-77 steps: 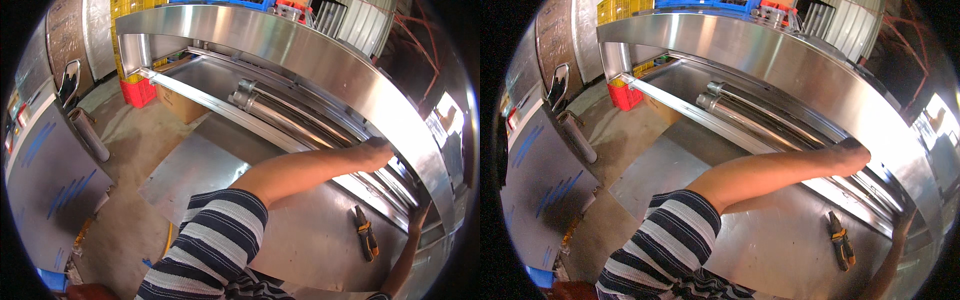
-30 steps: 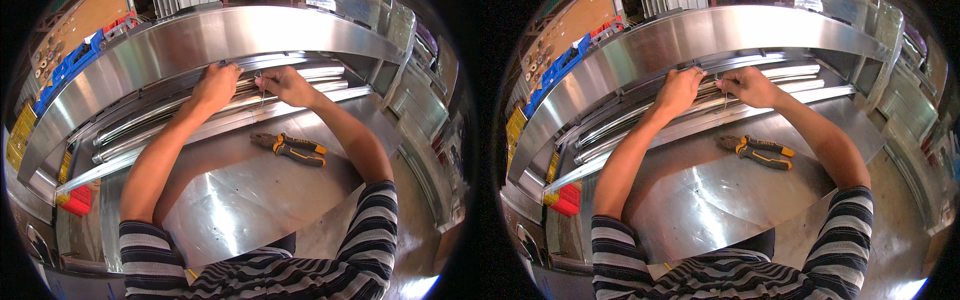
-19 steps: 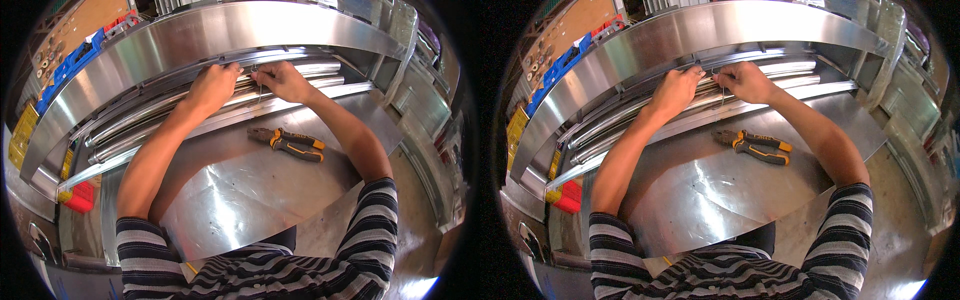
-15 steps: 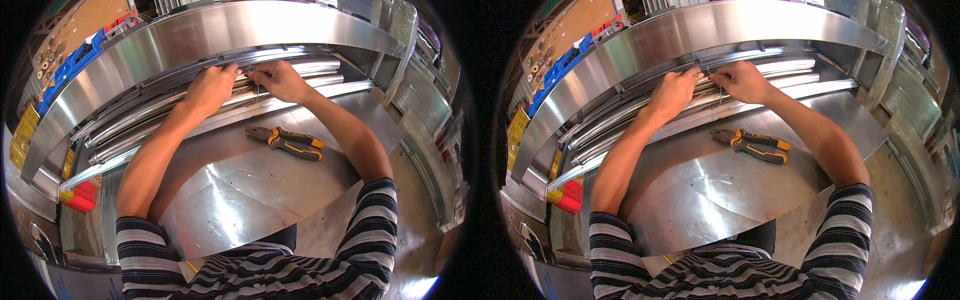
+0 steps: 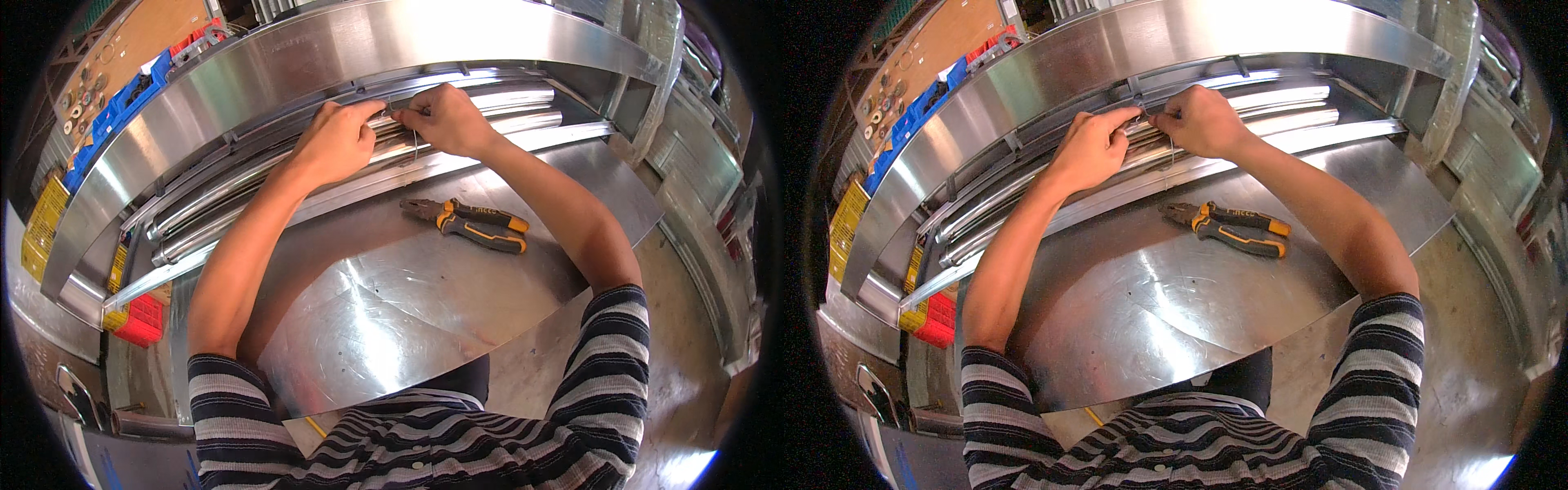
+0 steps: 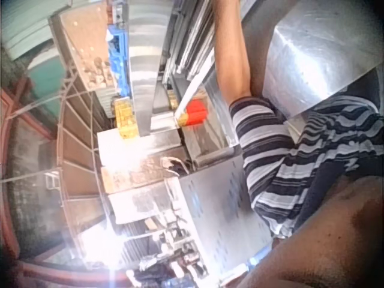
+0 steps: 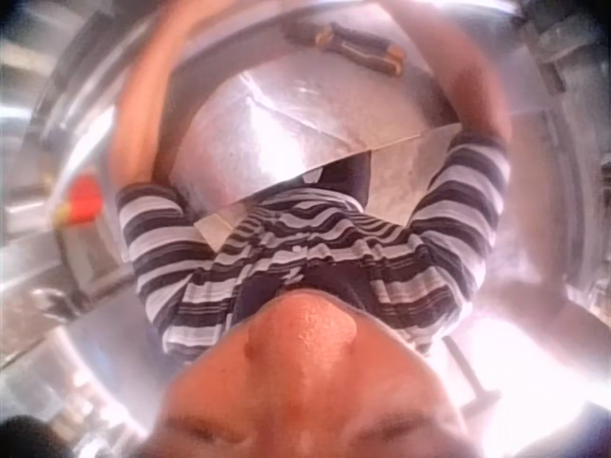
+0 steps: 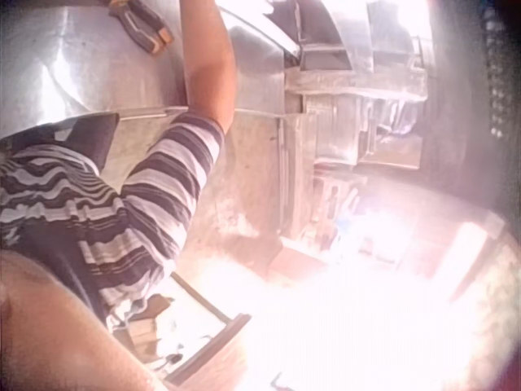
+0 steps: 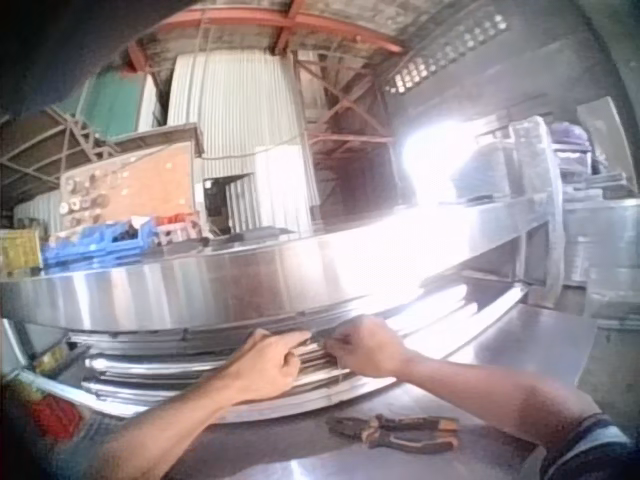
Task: The person uses pliers to tighten metal wire ties around a bundle of metal pipes resting on a stainless steel workbench. They repeatedly adjust the wire and use the pliers to twist and secure it, ensuring the pipes are held together.
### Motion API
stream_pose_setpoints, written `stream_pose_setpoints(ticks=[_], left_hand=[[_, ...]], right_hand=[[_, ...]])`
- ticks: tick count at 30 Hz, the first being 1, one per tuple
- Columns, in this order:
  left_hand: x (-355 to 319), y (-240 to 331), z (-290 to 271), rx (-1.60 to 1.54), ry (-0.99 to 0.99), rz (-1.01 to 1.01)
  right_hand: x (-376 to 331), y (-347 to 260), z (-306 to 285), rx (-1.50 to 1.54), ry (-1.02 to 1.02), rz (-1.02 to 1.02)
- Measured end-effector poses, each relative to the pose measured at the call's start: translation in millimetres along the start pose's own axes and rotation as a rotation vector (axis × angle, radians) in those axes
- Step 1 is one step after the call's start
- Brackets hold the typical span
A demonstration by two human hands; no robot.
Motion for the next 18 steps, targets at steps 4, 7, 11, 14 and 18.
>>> stream_pose_setpoints(ticks=[4, 7, 11, 14, 18], left_hand=[[-5, 4, -2, 0.082, 0.004, 0.042], [-9, 6, 2, 0.081, 0.084, 0.22], [-5, 9, 12, 0.097, 0.094, 0.04], [-4, 17, 19, 0.108, 0.166, -0.053], [-10, 21, 21, 0.127, 0.284, -0.086]], right_hand=[[1, -5, -2, 0.025, 0.028, -0.004], [4, -2, -3, 0.04, -0.003, 0.063], [1, 7, -5, 0.128, -0.056, 0.179], [4, 11, -6, 0.168, -0.031, 0.164], [4, 2, -11, 0.155, -0.041, 0.147]])
Point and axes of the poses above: each hand's wrist, its own x-axis towards the middle knuckle, its own z-axis out of the palm, y = z × x, the point moved 7 cm from there along x, towards the middle knuckle, and after that the axes turned 15 degrees about -x, right-handed, at the moved point
